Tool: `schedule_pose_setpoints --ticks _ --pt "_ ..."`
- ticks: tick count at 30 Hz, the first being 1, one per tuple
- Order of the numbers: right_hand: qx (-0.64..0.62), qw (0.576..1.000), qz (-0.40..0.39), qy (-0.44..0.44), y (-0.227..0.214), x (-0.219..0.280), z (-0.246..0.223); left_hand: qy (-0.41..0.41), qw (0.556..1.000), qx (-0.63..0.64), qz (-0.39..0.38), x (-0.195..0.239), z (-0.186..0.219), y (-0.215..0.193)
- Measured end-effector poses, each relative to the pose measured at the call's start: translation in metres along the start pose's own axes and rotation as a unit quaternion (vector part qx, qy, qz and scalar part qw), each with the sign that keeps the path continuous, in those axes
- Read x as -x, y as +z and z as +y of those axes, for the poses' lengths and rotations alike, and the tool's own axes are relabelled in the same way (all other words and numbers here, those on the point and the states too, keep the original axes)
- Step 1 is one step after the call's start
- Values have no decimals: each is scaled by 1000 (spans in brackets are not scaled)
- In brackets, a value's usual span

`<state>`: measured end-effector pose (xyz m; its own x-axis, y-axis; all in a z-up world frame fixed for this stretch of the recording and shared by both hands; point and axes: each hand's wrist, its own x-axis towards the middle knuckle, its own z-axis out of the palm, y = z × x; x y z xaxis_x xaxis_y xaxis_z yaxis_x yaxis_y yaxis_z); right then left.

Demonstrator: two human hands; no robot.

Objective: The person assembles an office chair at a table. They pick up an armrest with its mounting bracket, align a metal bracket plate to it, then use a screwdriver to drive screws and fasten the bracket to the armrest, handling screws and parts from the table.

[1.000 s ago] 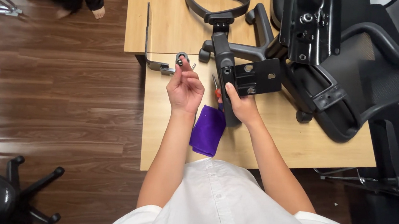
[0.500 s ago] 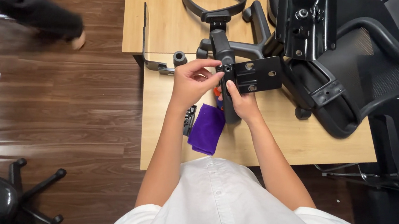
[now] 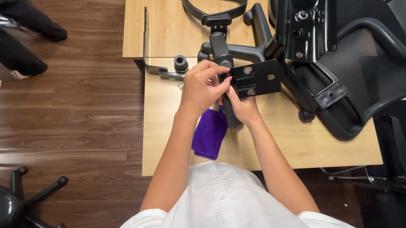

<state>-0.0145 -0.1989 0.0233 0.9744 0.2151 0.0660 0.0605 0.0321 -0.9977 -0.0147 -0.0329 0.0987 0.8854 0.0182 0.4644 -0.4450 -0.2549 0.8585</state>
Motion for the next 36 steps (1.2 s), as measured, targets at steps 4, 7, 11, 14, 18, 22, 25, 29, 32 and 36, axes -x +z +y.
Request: schedule_pose_setpoints --ticks 4,7,11,14,18,22,25,29,32,36 --pt "-4 1000 3 1 0 -1 4 -19 1000 16 14 -1 -1 1" --pt "-19 1000 6 21 0 -2 10 -17 1000 9 22 1 -8 3" --pt "-37 999 1 7 1 -3 15 -25 999 6 39 5 -14 5" --pt "-39 999 -5 4 1 -4 20 -31 999 -2 38 5 -16 4" --pt "-33 999 -5 33 1 -6 17 -11 1000 -13 18 5 -18 -3" --pt "-42 998 -11 46 3 -6 4 -54 998 31 0 5 -15 -5" --pt "-54 996 -9 69 6 -7 -6 -70 996 53 9 6 -20 -3" --pt "-39 994 1 99 7 -8 -9 -67 993 101 10 7 -46 -11" --pt "-20 994 6 112 7 -7 -10 -93 987 121 46 13 -91 -32" --pt "-4 994 11 106 5 -6 -10 -209 975 -23 71 35 -124 -63"
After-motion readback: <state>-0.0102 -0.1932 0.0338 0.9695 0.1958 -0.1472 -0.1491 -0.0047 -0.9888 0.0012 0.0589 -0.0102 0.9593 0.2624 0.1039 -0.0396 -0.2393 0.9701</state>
